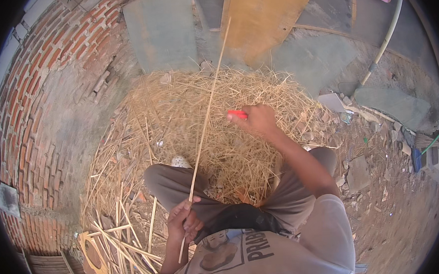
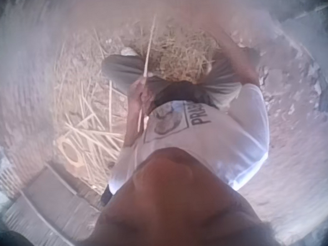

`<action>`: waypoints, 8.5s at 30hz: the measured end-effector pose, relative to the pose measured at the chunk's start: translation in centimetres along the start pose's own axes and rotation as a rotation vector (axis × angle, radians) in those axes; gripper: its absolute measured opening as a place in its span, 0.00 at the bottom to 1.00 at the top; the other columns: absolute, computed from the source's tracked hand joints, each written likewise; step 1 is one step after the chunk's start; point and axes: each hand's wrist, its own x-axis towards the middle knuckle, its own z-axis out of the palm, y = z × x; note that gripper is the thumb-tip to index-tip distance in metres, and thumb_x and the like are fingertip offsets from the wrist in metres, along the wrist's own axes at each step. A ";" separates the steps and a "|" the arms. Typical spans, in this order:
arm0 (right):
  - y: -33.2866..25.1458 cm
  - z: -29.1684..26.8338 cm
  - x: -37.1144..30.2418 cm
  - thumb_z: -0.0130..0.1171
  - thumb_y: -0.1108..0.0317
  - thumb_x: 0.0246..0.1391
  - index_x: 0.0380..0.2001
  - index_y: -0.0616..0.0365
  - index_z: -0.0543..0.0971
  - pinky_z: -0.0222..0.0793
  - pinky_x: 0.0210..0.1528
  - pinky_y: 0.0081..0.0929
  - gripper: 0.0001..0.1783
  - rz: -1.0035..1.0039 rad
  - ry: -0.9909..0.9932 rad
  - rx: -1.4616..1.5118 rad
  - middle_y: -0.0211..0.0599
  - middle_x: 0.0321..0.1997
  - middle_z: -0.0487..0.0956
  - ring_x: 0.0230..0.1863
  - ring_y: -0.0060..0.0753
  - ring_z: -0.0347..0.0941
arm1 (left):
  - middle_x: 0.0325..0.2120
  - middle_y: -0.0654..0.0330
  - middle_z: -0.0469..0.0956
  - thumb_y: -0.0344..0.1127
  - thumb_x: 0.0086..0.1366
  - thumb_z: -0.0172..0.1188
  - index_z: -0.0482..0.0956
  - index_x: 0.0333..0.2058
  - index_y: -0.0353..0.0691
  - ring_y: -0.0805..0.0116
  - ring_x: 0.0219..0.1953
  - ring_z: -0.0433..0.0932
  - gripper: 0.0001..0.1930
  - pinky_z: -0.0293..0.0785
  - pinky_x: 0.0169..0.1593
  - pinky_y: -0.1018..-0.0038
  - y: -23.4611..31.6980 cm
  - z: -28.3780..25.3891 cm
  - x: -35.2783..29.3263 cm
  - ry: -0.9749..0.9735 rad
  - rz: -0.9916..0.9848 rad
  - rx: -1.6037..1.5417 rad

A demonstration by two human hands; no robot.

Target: The person sits on the ground and uses a red utility knife to shave the surface of a long bamboo stick. They hold the stick with one hand and scrape along its length with the knife in the other hand, creating a pile of shavings.

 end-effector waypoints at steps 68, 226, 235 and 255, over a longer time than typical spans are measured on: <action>13.6 -4.3 -1.6 0.42 0.17 0.43 0.21 0.71 0.82 0.69 0.44 0.47 0.55 0.547 -0.405 -0.201 0.65 0.30 0.79 0.37 0.58 0.78 | 0.15 0.74 0.60 0.33 0.71 0.49 0.77 0.47 0.34 0.85 0.18 0.56 0.13 0.52 0.21 0.81 3.1 -14.1 1.4 0.459 0.451 1.015; 7.9 20.9 -65.1 0.61 0.43 0.46 0.47 0.56 0.72 0.73 0.38 0.39 0.32 2.192 -0.338 -0.049 0.40 0.29 0.76 0.34 0.37 0.77 | 0.23 0.47 0.77 0.32 0.57 0.64 0.80 0.34 0.35 0.57 0.25 0.78 0.09 0.72 0.33 0.62 5.2 -1.1 21.9 -0.299 0.246 1.996; 8.7 21.8 -66.9 0.59 0.43 0.48 0.48 0.57 0.71 0.71 0.32 0.35 0.32 2.057 -0.243 0.225 0.38 0.27 0.75 0.29 0.35 0.75 | 0.29 0.48 0.81 0.41 0.56 0.65 0.81 0.33 0.35 0.55 0.34 0.82 0.14 0.76 0.40 0.63 5.3 -1.7 25.7 -0.236 -0.298 2.273; 10.1 12.4 -66.9 0.54 0.49 0.57 0.27 0.48 0.66 0.52 0.11 0.24 0.17 1.829 1.171 1.440 0.27 0.11 0.62 0.09 0.25 0.56 | 0.32 0.50 0.82 0.46 0.58 0.62 0.83 0.29 0.35 0.55 0.36 0.82 0.17 0.76 0.40 0.64 13.9 1.9 24.2 -0.088 -0.376 2.670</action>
